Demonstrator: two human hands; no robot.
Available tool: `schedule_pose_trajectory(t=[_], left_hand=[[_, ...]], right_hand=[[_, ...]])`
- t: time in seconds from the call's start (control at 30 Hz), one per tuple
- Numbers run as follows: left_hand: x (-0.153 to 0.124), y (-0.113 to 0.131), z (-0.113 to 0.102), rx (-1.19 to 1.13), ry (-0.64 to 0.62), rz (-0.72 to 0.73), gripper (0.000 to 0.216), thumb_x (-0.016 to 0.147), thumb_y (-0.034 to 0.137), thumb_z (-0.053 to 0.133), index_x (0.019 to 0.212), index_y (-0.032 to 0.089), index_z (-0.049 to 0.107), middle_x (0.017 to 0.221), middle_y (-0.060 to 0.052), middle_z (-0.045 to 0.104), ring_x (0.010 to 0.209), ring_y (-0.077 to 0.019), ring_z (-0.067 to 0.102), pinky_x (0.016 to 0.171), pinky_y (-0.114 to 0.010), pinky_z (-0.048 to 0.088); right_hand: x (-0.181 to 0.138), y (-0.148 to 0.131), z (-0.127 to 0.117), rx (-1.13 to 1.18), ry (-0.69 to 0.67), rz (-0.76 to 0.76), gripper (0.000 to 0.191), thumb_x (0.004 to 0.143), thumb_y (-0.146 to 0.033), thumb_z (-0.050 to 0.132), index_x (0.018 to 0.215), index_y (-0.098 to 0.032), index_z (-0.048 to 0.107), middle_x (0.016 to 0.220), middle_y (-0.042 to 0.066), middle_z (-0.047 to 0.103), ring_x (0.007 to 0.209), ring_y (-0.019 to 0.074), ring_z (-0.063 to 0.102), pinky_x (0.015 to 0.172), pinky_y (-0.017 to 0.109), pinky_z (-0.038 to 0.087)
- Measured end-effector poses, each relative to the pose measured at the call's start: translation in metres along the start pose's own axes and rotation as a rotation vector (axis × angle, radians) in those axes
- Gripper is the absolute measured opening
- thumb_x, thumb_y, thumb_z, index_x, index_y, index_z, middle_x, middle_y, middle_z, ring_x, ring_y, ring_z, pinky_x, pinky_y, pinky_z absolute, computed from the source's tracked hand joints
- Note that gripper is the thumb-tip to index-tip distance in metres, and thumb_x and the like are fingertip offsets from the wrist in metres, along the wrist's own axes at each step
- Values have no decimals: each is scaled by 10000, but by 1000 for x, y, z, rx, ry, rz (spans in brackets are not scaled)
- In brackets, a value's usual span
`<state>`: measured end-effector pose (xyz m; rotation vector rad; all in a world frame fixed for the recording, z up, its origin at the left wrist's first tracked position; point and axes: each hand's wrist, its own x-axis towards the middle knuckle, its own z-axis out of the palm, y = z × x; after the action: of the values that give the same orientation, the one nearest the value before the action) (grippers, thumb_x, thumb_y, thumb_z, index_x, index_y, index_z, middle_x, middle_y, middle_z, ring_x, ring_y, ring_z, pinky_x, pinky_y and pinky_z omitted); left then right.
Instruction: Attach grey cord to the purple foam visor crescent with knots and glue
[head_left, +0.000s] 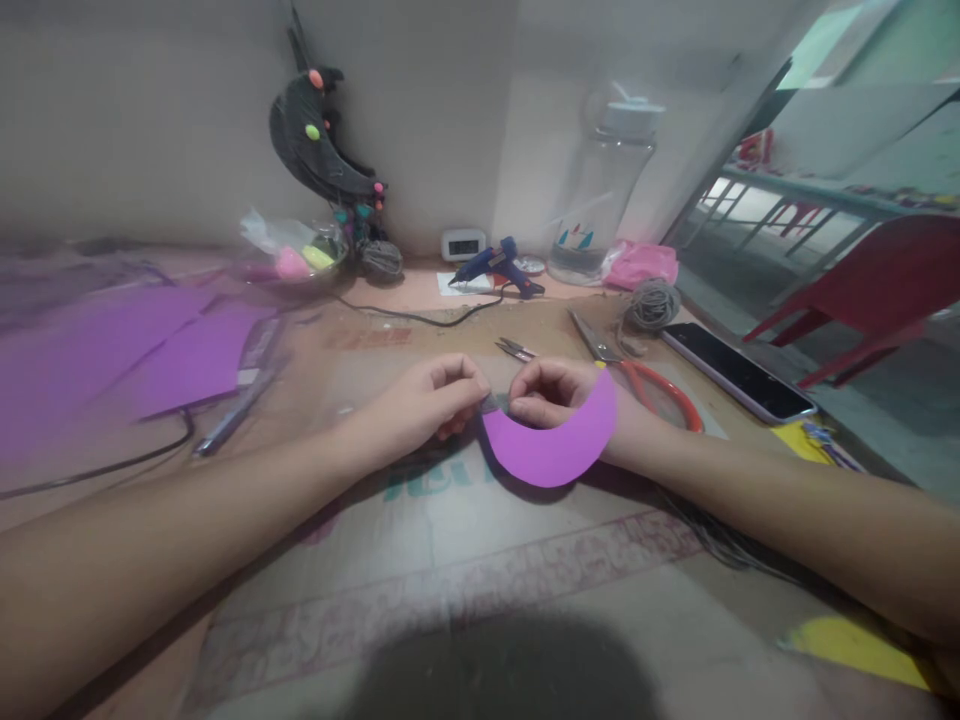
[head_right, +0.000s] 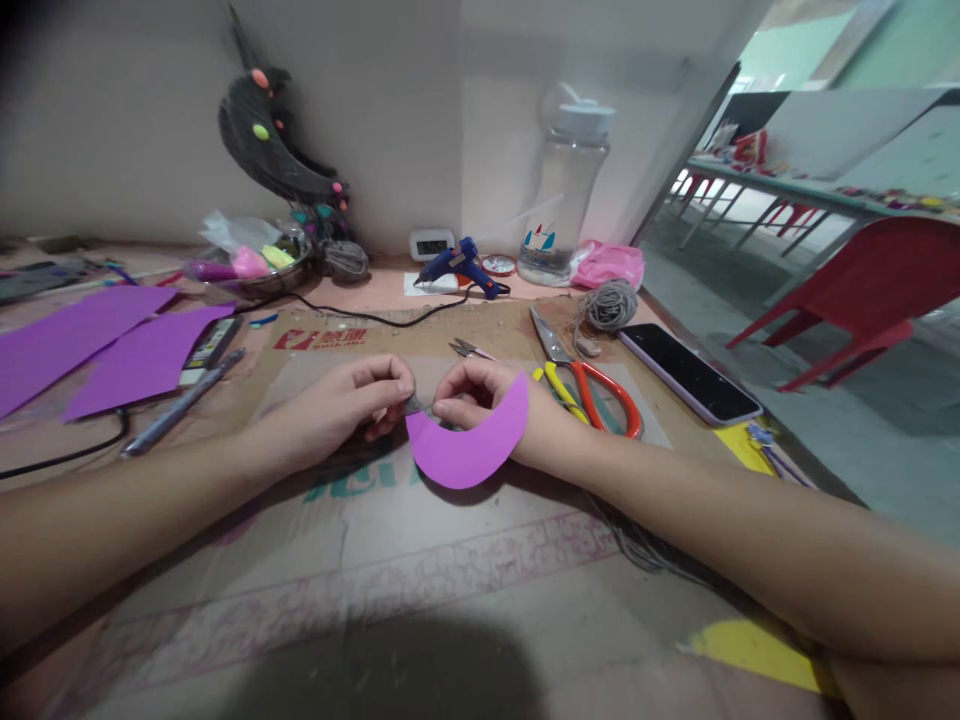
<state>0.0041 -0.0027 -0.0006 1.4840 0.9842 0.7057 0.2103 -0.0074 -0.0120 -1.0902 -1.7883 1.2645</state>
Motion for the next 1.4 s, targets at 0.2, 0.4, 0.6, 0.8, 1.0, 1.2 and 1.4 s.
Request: schedule_pose_trajectory(t=[0.2,0.4,0.6,0.8,1.0,1.2,1.4], left_hand=[[1,-1,0,21,-35,3,143,855,264,522,736,191,492,517,69,451,459,-64,410,436,-175,279],[1,-4,0,83,-87,56,183,872,328,537,756,186,524,546,69,460,474,-68,422,443,-188,289],[0,-7,2,75,-95,83,217,893,377,538,791,187,515,582,62,474,499,-71,442,445,-192,303],[-4,-7,5,48,-12,265,151,888,256,546,1026,214,503,773,30,574,680,-103,562,626,-240,474],[-9,-7,1,393,-4,434,265,850,161,559,1108,217,575,979,-23,648,908,-155,613,855,-320,497],[-8,-6,1,393,9,417,224,866,221,566,1084,205,613,1012,-30,684,922,-157,634,847,-308,512],[-9,-6,2,428,13,415,246,849,206,577,1091,206,624,1011,-27,696,914,-155,639,841,-301,509]], right_hand=[[3,2,-1,22,14,-26,253,773,-406,668,824,-164,612,645,-30,555,541,73,468,503,212,357],[5,-8,2,19,-51,75,302,732,-439,677,769,-140,647,569,-40,521,493,60,418,458,214,297],[8,-15,6,76,-38,208,312,634,-414,731,727,-131,640,583,-28,560,509,61,448,467,206,311],[7,-12,4,195,1,166,285,648,-403,732,697,-149,613,497,-70,500,445,44,401,429,204,271],[6,-10,2,180,-9,154,285,658,-398,742,705,-149,611,566,-41,562,485,57,461,451,201,313],[5,-14,3,207,-29,178,304,648,-406,755,704,-147,607,548,-48,554,471,49,448,447,194,306],[5,-16,2,189,-34,185,310,641,-409,762,696,-145,610,557,-44,555,485,48,449,448,193,302]])
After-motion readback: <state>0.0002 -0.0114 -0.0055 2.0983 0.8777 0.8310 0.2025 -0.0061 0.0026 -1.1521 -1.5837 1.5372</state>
